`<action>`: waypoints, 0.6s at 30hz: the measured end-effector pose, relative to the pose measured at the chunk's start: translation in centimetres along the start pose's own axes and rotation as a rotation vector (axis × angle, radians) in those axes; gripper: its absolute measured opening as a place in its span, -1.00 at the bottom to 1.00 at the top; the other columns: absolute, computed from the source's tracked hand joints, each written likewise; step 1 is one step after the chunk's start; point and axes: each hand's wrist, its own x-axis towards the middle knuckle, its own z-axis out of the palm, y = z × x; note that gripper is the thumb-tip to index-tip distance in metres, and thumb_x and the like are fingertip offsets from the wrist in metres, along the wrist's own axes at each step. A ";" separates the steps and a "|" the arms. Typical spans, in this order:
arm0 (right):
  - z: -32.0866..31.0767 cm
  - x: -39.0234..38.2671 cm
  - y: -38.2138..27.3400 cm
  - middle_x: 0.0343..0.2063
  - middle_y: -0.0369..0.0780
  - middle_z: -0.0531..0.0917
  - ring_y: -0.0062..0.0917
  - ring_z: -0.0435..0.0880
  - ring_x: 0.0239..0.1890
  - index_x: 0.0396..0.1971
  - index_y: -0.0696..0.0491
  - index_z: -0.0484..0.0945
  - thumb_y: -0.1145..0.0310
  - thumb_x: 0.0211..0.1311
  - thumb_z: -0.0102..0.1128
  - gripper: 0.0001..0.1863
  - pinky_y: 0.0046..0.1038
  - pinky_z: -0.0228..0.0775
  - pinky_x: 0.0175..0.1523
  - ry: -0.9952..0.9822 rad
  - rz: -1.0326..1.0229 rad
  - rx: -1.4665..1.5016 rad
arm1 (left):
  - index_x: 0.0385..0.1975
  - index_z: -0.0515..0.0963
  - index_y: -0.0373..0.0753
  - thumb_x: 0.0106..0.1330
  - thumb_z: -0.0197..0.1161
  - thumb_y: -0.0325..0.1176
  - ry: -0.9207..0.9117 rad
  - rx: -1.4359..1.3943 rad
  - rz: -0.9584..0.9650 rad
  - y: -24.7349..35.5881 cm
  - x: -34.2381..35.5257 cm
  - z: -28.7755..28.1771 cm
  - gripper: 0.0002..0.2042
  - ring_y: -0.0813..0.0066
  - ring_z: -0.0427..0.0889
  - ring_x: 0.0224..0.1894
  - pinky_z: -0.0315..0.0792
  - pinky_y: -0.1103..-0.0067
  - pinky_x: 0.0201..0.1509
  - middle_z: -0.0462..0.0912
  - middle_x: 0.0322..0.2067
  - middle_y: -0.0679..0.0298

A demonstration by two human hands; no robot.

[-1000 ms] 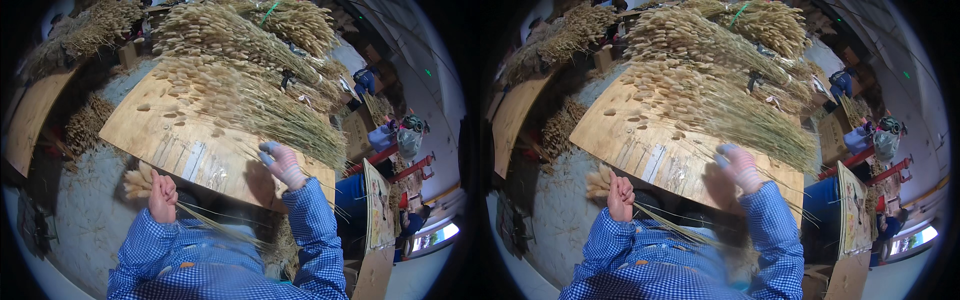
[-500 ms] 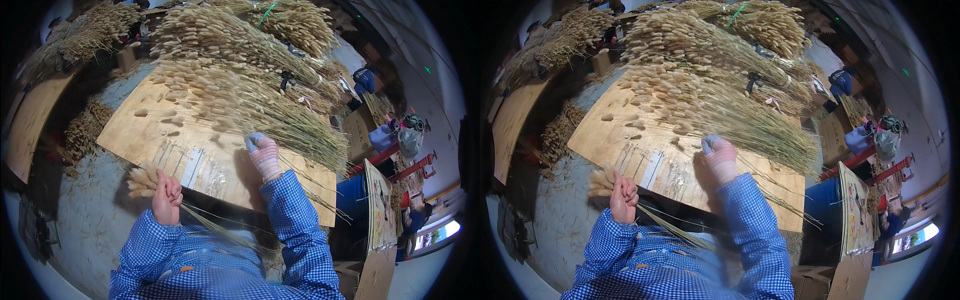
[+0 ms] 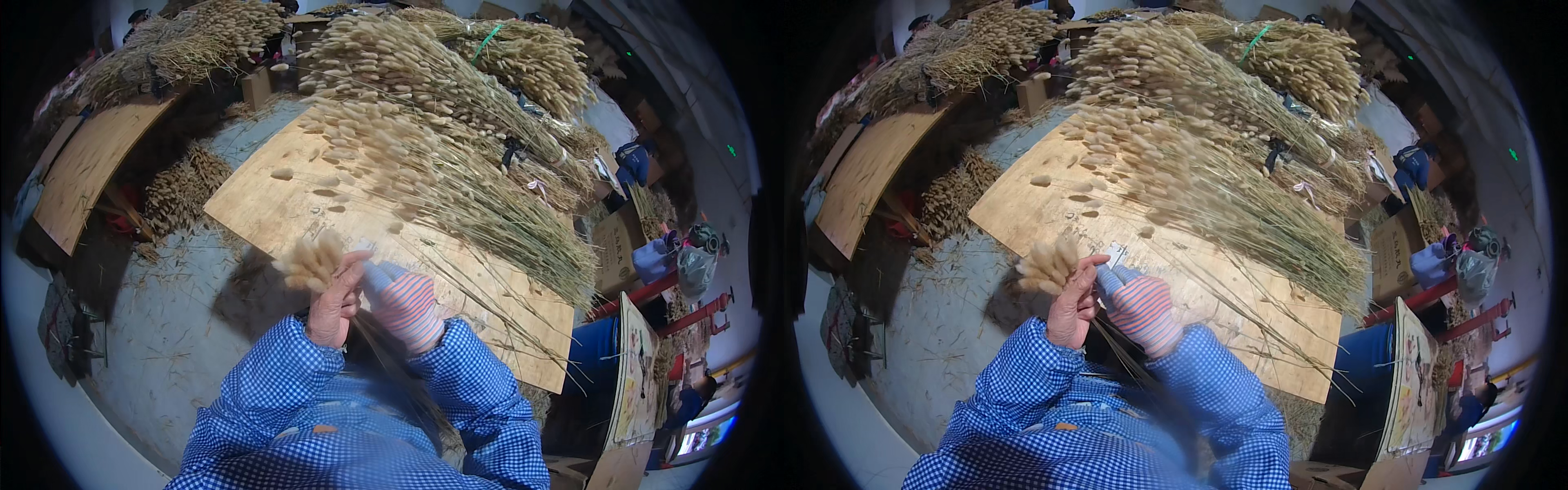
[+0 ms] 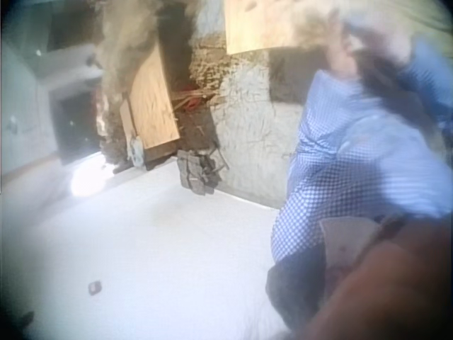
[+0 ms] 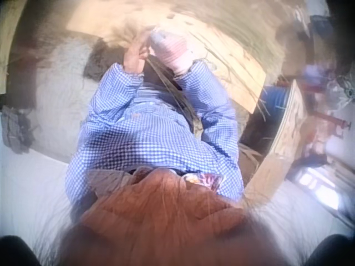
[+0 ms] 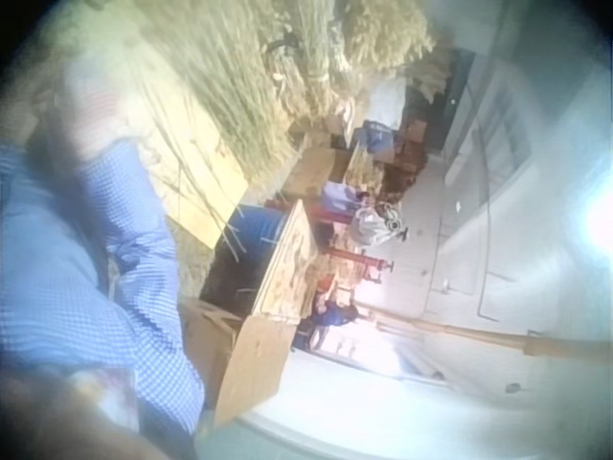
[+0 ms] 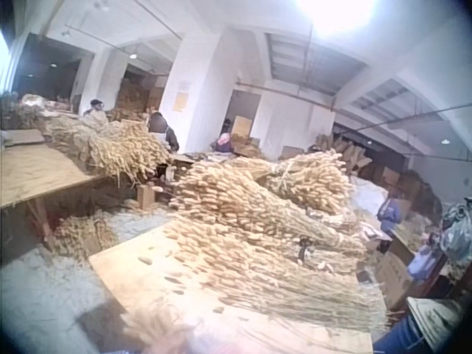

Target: The person repeatedly strikes bundles of dried grain stalks against a wooden board to separate the heads from the stalks. The person then places the processed stalks into a cardboard box.

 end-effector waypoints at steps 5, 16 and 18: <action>-0.7 -1.6 0.5 -0.52 -0.17 0.60 -0.29 0.60 -0.54 -0.22 -0.01 0.54 0.30 0.14 0.16 -0.80 -0.32 0.41 -0.48 -0.007 0.033 0.169 | -0.47 0.35 -0.11 0.39 0.08 -0.11 0.059 -0.104 0.033 0.0 -0.4 -0.6 -0.74 0.80 -0.01 -0.66 -0.14 0.78 -0.66 0.10 -0.61 0.54; -7.9 -17.6 11.6 -0.48 -0.08 0.64 -0.21 0.64 -0.45 -0.24 0.00 0.60 0.20 0.26 0.07 -0.77 -0.31 0.46 -0.34 0.134 0.422 -0.085 | -0.60 0.26 -0.13 0.46 -0.13 0.01 0.164 -0.175 0.217 1.2 -0.7 -5.3 -0.58 0.73 0.11 -0.65 0.00 0.77 -0.66 0.17 -0.60 0.44; -10.3 -21.0 13.4 -0.49 -0.06 0.64 -0.20 0.64 -0.43 -0.27 0.01 0.61 0.21 0.27 0.05 -0.77 -0.32 0.46 -0.33 0.105 0.523 -0.229 | -0.60 0.25 -0.12 0.46 -0.14 0.01 0.175 -0.165 0.255 1.7 -0.6 -6.2 -0.58 0.69 0.16 -0.60 0.09 0.75 -0.60 0.20 -0.58 0.42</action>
